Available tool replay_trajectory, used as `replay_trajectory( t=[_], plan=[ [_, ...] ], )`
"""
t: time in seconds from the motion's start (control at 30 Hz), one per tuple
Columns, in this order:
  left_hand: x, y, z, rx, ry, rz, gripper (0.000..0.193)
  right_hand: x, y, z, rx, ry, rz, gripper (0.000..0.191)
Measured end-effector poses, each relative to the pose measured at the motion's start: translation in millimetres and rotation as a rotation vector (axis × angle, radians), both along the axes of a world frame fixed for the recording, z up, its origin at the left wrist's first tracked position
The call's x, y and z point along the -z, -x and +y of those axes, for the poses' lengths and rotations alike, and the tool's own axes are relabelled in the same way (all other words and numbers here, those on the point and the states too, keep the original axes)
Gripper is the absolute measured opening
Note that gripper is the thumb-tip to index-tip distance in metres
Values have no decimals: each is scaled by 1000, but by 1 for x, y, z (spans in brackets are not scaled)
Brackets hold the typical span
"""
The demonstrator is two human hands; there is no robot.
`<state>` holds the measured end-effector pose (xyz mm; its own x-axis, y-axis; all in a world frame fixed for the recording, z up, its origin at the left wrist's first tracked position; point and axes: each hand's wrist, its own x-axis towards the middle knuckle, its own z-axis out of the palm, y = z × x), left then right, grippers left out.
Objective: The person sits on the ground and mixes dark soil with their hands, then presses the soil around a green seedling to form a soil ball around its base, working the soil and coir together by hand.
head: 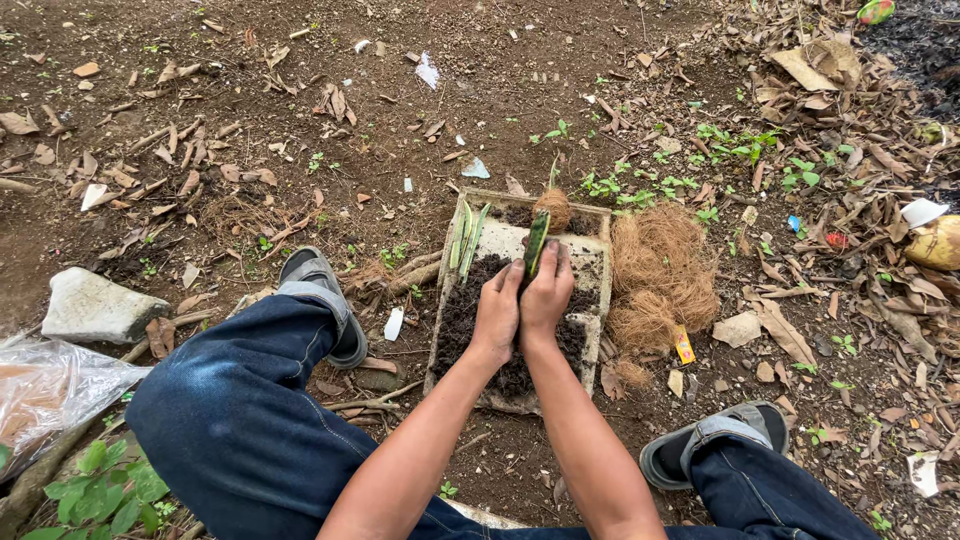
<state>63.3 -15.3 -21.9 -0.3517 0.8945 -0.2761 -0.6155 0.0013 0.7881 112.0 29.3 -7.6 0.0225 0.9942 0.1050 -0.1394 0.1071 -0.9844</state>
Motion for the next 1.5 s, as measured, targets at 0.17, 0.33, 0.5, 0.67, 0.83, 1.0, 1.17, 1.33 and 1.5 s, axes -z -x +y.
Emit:
replay_trajectory(
  t=[0.17,0.33,0.5,0.67,0.83,1.0,1.17,1.33,1.5],
  plan=[
    [2,3,0,91,-73,116,31,-9,0,0,11,93,140,35],
    [8,2,-2,153,-114,188,30,-7,-6,2,34,73,123,34],
    [8,3,-4,178,-68,430,30,-3,-8,4,67,41,87,34],
    [3,0,-2,177,-95,218,36,-1,-11,17,38,269,226,41],
    [5,3,3,150,-135,-179,43,0,-10,25,3,301,423,44],
    [8,-1,0,67,-157,123,40,4,-5,9,-40,161,301,47],
    [-3,-4,-11,82,-69,470,37,1,-7,3,-17,130,267,37],
    [-7,-4,-13,75,-61,589,35,-1,-10,2,30,173,251,37],
    [0,-4,-12,50,-36,656,34,3,-8,7,33,158,180,37]
  ],
)
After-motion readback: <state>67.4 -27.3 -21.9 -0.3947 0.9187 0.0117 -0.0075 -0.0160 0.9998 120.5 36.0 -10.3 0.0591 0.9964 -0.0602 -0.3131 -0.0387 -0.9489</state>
